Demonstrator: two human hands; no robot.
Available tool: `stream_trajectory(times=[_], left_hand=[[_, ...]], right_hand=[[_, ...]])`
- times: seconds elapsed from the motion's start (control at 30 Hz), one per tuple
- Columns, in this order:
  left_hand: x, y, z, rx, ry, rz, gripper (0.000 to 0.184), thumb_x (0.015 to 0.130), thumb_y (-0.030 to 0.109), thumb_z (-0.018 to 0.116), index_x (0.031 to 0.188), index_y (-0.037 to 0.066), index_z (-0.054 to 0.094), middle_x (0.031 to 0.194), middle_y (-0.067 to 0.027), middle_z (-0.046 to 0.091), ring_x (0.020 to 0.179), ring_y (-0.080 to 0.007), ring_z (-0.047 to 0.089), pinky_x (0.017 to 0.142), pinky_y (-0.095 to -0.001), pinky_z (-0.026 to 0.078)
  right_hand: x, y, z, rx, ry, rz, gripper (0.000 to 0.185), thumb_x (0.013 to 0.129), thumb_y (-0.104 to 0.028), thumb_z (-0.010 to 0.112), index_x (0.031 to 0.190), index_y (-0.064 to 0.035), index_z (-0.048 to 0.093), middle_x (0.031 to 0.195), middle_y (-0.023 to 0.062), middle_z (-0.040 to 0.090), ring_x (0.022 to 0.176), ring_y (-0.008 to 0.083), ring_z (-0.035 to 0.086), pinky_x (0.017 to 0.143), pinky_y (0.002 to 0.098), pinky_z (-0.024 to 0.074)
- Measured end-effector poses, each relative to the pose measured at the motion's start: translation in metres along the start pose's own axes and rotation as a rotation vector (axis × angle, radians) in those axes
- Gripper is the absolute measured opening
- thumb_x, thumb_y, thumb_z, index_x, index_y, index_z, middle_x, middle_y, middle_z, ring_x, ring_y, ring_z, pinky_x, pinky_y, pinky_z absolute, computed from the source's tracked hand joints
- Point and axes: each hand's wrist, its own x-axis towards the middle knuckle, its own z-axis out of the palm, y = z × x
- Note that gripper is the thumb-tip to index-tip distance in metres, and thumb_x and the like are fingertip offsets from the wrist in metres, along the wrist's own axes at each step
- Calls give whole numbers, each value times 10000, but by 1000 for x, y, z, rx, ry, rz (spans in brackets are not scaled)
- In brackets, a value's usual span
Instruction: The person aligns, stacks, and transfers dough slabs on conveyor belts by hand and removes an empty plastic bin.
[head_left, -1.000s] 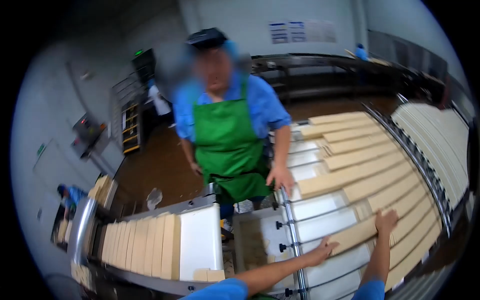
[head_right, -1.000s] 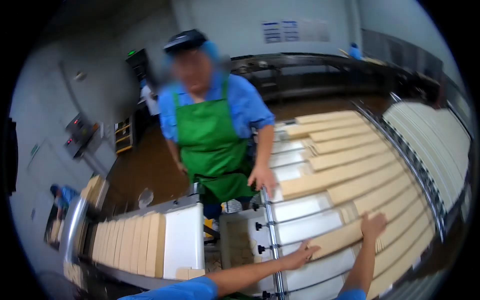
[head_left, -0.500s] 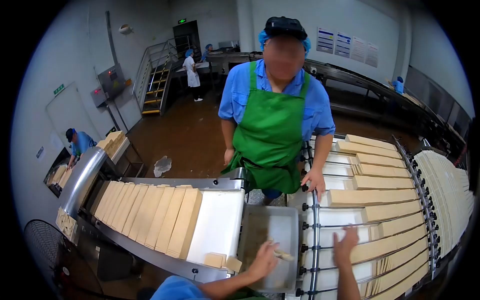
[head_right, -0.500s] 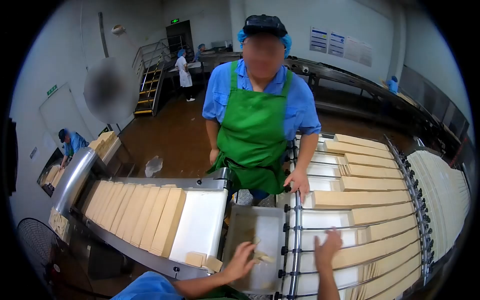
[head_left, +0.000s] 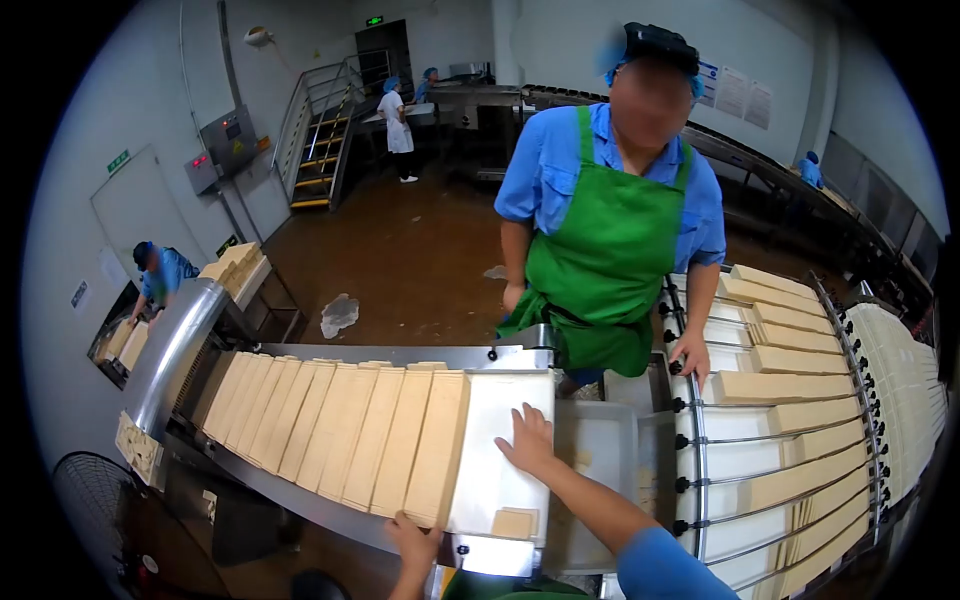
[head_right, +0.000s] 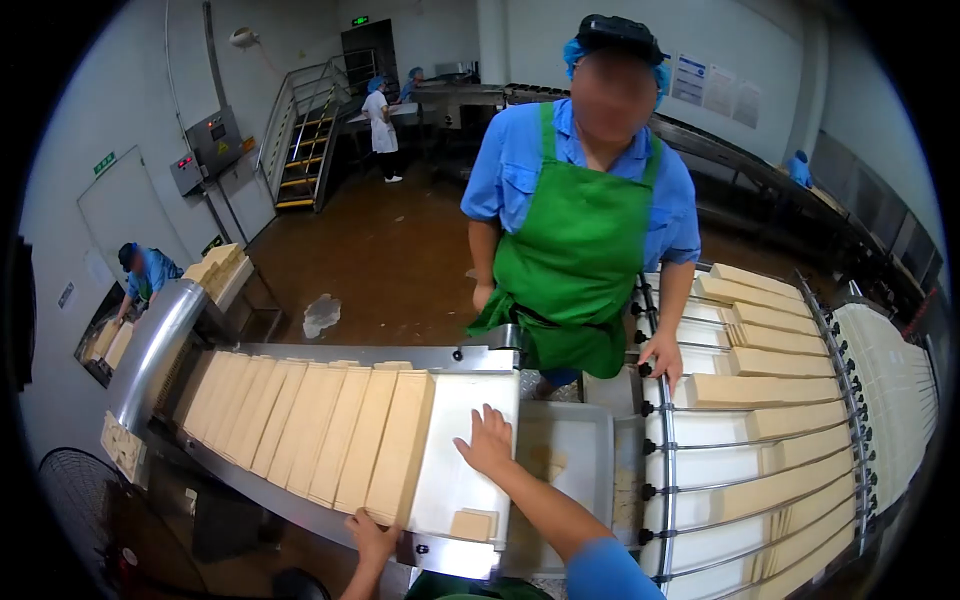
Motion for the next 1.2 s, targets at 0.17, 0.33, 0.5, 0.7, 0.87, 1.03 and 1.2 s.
stream_trajectory(times=[0.17, 0.33, 0.5, 0.7, 0.87, 1.03, 1.2], left_hand=[[5, -1, 7, -114, -40, 143, 748, 640, 128, 795, 1187, -87, 333, 1172, -287, 303, 1052, -422, 403, 934, -443, 383], [12, 13, -4, -113, -159, 109, 784, 660, 182, 777, 1225, -72, 298, 1177, -290, 300, 1006, -468, 469, 879, -463, 452], [21, 25, -17, -53, -283, 84, 812, 677, 245, 786, 1226, -66, 275, 1177, -283, 320, 944, -469, 532, 824, -473, 490], [24, 36, -22, -16, -377, 67, 770, 674, 245, 791, 1174, -63, 293, 1142, -276, 348, 941, -477, 526, 791, -479, 501], [23, 47, -23, -15, -446, 141, 756, 675, 214, 783, 1186, -62, 299, 1140, -274, 349, 957, -479, 511, 826, -486, 480], [19, 43, 6, -45, -489, 462, 863, 675, 240, 787, 1289, -58, 258, 1174, -281, 376, 1048, -452, 462, 892, -470, 430], [0, 87, 22, 138, -495, 384, 900, 649, 191, 778, 1306, -61, 217, 1184, -283, 356, 1074, -450, 430, 915, -459, 404]], right_hand=[[72, -63, 43, 77, -91, 79, 780, 843, -499, 547, 1439, -89, 256, 1481, 233, 189, 1280, 390, 300, 1005, 518, 298], [125, -95, 59, -56, -86, 95, 731, 863, -545, 492, 1472, -255, 211, 1522, 206, 78, 1261, 401, 351, 973, 519, 379], [142, -113, 55, -144, -238, 179, 742, 855, -627, 435, 1463, -249, 240, 1508, 170, 179, 1314, 382, 307, 1012, 506, 350], [120, -116, 50, -238, -175, 258, 761, 820, -607, 494, 1418, -171, 319, 1383, 158, 349, 1223, 391, 407, 948, 524, 384], [109, -81, 7, -88, -242, 494, 745, 744, -493, 602, 1358, -144, 367, 1242, 146, 412, 1194, 405, 422, 880, 514, 439], [75, -22, -16, -93, -124, 645, 844, 704, -502, 645, 1382, -127, 309, 1288, 135, 384, 1223, 399, 386, 889, 501, 429], [20, 5, -65, 246, 86, 803, 829, 641, -375, 739, 1319, -118, 338, 1284, 173, 349, 1128, 419, 443, 896, 479, 444]])
